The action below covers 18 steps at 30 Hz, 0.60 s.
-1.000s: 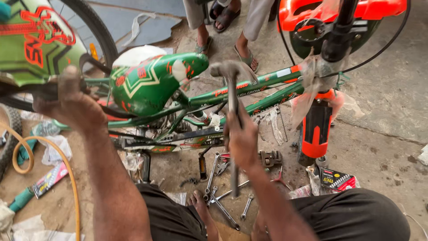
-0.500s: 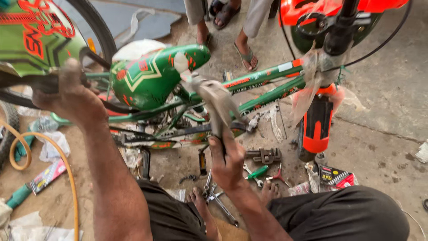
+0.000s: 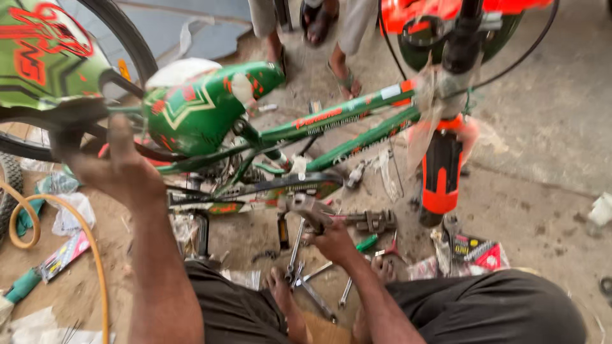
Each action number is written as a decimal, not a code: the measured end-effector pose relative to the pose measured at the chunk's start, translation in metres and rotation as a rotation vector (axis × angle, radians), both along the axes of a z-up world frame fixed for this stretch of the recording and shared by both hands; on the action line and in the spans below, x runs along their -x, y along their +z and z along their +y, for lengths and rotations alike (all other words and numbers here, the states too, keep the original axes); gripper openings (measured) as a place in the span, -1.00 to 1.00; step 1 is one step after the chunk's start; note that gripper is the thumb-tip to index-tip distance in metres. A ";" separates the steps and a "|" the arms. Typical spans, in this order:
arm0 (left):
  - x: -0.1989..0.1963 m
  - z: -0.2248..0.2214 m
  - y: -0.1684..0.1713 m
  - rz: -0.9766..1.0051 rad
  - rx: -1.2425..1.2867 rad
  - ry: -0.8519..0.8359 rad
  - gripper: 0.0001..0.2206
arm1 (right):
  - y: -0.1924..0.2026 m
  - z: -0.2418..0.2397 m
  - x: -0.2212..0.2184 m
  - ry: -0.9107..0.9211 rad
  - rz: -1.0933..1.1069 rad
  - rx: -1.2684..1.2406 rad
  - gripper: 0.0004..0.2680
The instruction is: The person is securing a bicycle seat onto a green frame using a wrench and a hammer, and wipes the seat with a cloth.
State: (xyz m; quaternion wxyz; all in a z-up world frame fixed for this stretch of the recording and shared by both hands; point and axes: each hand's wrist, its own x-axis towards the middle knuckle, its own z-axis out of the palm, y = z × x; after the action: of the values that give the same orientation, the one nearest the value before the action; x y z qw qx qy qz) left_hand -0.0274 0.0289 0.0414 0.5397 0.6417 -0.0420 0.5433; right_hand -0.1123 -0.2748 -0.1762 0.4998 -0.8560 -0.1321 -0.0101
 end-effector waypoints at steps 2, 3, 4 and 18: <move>0.018 -0.014 -0.029 0.055 0.184 0.148 -0.76 | -0.054 -0.017 0.008 0.060 0.052 0.058 -0.64; 0.030 -0.024 -0.044 0.159 0.083 0.256 -0.84 | -0.079 -0.022 0.013 -0.042 0.165 0.248 -0.68; 0.039 -0.033 -0.056 0.263 -0.019 0.362 -0.92 | -0.101 -0.029 0.014 -0.144 0.276 0.438 -0.72; 0.001 -0.073 -0.067 0.413 -0.863 0.149 -0.55 | -0.185 -0.094 -0.029 -0.765 0.289 0.501 -0.76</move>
State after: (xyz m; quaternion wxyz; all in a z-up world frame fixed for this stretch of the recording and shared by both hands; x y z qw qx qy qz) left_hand -0.0282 -0.0436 -0.0256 0.1808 0.9027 -0.1093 0.3748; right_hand -0.0835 -0.3690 -0.3608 0.2519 -0.9298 0.2651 -0.0420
